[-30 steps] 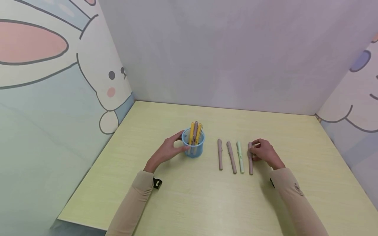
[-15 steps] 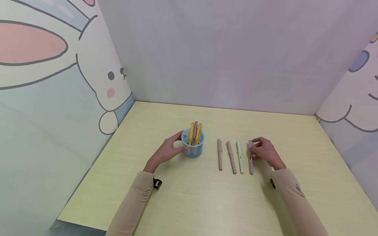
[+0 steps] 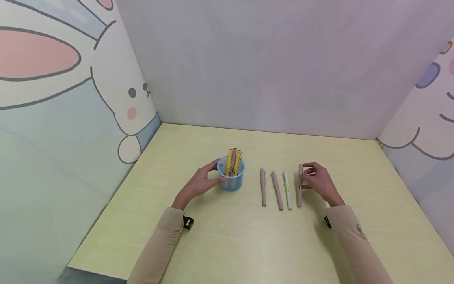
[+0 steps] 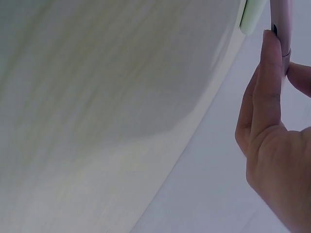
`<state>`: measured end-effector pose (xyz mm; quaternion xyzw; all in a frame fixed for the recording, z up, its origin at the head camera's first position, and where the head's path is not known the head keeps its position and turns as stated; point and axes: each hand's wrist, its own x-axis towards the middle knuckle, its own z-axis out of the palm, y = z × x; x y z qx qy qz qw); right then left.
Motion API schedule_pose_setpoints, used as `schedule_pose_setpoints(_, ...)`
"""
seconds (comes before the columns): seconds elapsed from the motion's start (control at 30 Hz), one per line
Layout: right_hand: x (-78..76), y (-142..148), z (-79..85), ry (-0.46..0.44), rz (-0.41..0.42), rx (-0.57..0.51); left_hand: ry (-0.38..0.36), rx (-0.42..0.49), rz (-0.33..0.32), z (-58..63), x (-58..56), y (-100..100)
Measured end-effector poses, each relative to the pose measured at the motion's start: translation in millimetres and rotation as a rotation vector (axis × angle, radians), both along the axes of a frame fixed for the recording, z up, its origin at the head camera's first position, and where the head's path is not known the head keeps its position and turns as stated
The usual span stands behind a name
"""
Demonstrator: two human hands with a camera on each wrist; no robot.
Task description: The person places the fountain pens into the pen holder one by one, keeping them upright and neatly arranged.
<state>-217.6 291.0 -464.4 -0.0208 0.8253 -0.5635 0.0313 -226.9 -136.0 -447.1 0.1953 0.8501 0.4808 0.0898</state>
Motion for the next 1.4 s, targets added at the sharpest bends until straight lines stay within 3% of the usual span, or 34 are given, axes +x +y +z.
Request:
schedule_pose_setpoints(0.27,-0.1,-1,1.2,0.032,-0.025,-0.024,0.018,0.008,-0.006,-0.1,1.0,0)
schedule_pose_setpoints(0.93,-0.9,-9,4.7,0.25,-0.017,-0.151,0.026,-0.004,-0.007,0.1,0.2,1)
schedule_pose_setpoints(1.4,-1.4,-25,12.0,0.35,-0.017,-0.161,0.02,-0.009,-0.003,1.2,0.1,1)
